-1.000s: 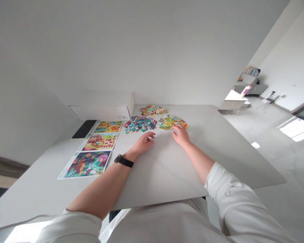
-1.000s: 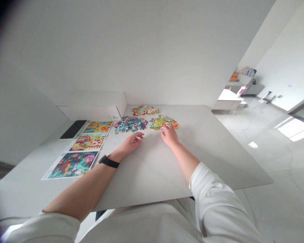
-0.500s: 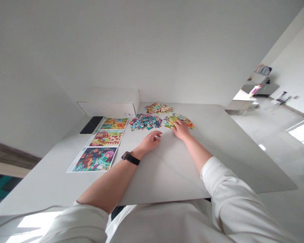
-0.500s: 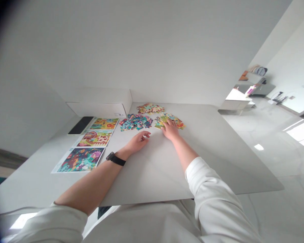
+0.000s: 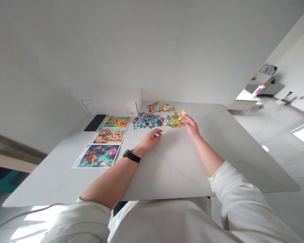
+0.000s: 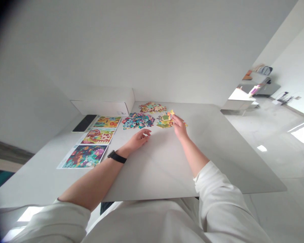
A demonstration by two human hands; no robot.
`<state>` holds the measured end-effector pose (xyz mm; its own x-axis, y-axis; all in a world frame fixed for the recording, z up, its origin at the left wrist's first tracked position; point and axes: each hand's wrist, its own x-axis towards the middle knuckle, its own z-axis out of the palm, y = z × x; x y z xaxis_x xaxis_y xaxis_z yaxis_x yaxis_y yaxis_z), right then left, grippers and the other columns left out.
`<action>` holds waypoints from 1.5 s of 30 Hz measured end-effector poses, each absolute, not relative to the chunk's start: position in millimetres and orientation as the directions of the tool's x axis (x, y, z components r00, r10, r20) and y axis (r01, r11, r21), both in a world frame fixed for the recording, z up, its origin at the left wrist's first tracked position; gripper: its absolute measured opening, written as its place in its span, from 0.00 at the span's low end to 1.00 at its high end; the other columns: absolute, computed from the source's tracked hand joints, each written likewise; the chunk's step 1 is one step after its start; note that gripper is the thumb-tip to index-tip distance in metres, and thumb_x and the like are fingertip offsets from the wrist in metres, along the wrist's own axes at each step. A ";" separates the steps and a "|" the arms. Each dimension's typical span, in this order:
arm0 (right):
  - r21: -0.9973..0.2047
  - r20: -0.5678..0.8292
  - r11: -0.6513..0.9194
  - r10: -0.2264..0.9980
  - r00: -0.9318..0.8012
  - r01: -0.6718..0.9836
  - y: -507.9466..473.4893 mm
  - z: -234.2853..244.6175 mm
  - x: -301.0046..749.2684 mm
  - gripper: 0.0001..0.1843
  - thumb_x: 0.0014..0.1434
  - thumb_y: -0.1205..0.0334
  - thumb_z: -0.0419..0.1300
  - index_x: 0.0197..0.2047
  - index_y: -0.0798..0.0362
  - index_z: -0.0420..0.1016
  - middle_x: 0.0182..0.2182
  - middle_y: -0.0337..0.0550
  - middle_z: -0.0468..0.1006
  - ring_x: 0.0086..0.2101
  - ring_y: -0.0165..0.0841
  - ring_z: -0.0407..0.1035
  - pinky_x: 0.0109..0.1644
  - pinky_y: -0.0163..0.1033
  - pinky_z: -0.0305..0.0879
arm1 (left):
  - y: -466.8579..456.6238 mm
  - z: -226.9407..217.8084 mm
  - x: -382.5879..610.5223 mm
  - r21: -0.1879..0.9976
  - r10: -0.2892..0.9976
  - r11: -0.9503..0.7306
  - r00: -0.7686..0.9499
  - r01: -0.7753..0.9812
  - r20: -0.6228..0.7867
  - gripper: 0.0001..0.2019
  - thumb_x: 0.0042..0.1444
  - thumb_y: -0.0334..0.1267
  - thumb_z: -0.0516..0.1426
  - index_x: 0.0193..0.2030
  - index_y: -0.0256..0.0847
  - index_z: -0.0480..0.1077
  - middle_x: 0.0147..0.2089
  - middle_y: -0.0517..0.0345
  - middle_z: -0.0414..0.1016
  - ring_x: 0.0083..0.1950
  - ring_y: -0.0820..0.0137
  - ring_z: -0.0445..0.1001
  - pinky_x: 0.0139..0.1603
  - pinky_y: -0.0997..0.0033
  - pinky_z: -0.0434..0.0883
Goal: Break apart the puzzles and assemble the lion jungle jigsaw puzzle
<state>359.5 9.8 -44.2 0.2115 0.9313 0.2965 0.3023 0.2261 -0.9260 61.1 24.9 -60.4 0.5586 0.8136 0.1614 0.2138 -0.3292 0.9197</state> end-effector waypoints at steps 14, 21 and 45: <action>-0.961 -0.028 -0.043 0.998 -0.059 -0.273 -46.5 -40.6 295.4 0.19 0.54 0.51 0.72 0.47 0.50 0.86 0.46 0.49 0.88 0.48 0.41 0.82 0.59 0.49 0.76 | 18.5 -46.7 63.8 0.996 0.882 -0.090 0.467 0.022 0.069 0.27 0.60 0.61 0.65 0.54 0.40 0.72 0.44 0.53 0.79 0.35 0.73 0.76 0.30 0.76 0.72; -0.972 -0.037 -0.048 0.998 -0.050 -0.231 -44.0 -42.7 297.5 0.23 0.54 0.44 0.74 0.46 0.49 0.83 0.46 0.47 0.88 0.46 0.40 0.82 0.52 0.45 0.79 | 23.2 -52.9 65.9 0.994 0.885 -0.077 0.464 0.080 0.032 0.25 0.51 0.59 0.71 0.40 0.39 0.73 0.34 0.55 0.79 0.30 0.73 0.73 0.30 0.73 0.71; -0.999 -0.048 -0.047 0.998 0.030 -0.019 -38.0 -64.2 293.2 0.29 0.45 0.33 0.77 0.33 0.49 0.77 0.32 0.41 0.85 0.36 0.38 0.80 0.48 0.46 0.80 | 15.3 -51.9 70.3 0.997 0.815 0.055 0.579 -0.045 -0.020 0.33 0.55 0.67 0.67 0.50 0.38 0.73 0.45 0.47 0.85 0.39 0.69 0.81 0.40 0.70 0.76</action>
